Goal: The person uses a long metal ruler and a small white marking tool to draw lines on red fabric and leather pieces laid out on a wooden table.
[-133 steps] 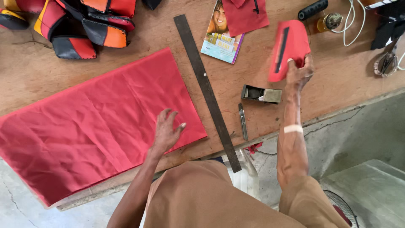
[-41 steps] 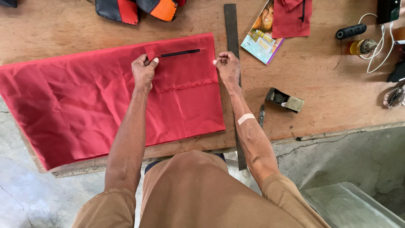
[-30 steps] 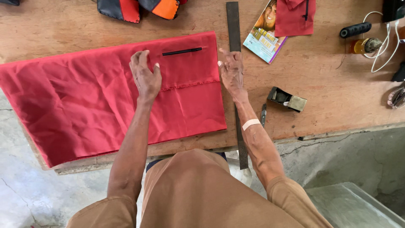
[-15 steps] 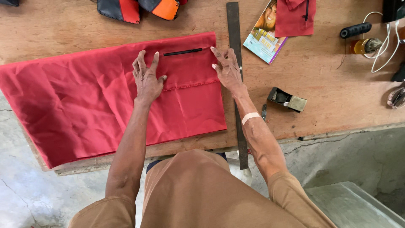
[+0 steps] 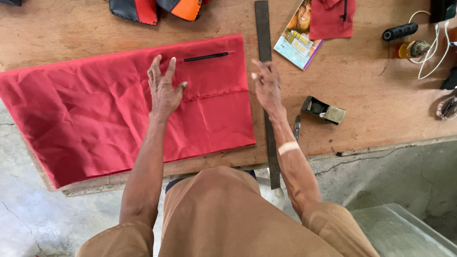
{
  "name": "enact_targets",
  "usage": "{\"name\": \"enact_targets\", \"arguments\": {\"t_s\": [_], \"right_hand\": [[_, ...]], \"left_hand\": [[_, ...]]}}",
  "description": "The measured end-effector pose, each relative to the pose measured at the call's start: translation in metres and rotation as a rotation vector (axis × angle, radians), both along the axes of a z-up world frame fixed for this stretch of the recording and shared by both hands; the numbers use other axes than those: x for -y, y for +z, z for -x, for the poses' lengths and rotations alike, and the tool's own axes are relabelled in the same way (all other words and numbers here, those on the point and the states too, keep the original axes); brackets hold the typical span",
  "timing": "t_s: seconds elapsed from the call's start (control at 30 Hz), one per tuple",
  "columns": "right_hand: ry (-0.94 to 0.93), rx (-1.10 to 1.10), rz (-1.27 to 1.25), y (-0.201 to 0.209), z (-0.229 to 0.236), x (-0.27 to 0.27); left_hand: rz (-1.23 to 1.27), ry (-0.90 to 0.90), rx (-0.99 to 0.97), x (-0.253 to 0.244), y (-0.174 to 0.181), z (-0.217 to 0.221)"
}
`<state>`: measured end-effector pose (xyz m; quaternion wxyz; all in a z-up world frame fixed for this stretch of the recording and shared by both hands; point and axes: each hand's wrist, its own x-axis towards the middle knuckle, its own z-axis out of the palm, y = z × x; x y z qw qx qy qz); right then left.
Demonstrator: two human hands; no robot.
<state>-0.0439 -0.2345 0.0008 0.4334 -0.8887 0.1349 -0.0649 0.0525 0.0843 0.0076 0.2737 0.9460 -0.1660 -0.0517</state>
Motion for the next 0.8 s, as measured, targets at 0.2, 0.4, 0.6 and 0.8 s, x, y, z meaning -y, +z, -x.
{"name": "enact_targets", "arguments": {"t_s": [0.2,0.4,0.6,0.8], "right_hand": [[-0.182,-0.133,0.101,0.017,0.165,-0.014],[-0.373,-0.351,0.302,-0.011,0.33,-0.051],[-0.427,-0.34,0.09,-0.075,0.389,-0.053],[-0.418,-0.43,0.064,-0.077,0.383,-0.046]], "left_hand": [[0.128,0.082,0.006,-0.036,0.004,0.042],[-0.041,0.02,0.014,-0.076,0.015,0.112],[-0.074,-0.009,-0.039,-0.088,0.021,0.144],[-0.063,-0.097,-0.017,-0.094,0.019,0.14]]}}
